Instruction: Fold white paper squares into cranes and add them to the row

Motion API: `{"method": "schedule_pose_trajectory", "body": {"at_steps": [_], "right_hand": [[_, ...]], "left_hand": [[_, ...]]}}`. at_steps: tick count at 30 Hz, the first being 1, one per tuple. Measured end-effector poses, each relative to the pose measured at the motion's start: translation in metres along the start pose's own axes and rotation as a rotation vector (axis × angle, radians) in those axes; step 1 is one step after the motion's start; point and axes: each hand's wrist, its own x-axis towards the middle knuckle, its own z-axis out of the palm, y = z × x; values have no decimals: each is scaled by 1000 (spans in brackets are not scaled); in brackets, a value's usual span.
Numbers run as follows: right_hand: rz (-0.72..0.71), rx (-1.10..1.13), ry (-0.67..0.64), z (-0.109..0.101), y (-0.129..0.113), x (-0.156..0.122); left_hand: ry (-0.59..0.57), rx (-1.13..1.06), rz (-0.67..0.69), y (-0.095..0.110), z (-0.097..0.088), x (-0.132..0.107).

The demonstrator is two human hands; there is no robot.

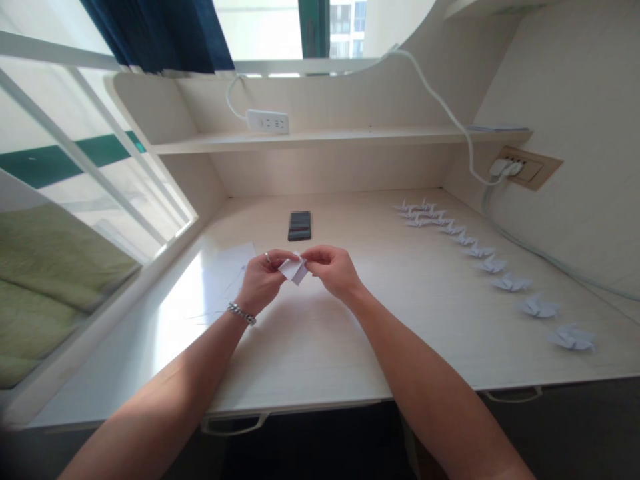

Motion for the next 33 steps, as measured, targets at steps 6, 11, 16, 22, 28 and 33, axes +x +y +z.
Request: {"method": "schedule_pose_trajectory", "body": {"at_steps": [6,11,16,22,28,33], "right_hand": [[-2,83,-69,1,-2,-2],[-5,3,5,-1,3,0],[1,3,-20,-2,2,0],[-3,-31,-14,-2,4,1],[37,-39,-70,1,2,0],[64,16,-39,1,1,1]], "left_hand": [[10,64,21,-1,-2,1],[7,32,-13,3,-1,0],[3,31,-48,3,-2,-1],[-4,-19,-119,2,-1,1],[-16,-62,-203,4,1,1],[-77,-349,-312,11,1,0]]}}
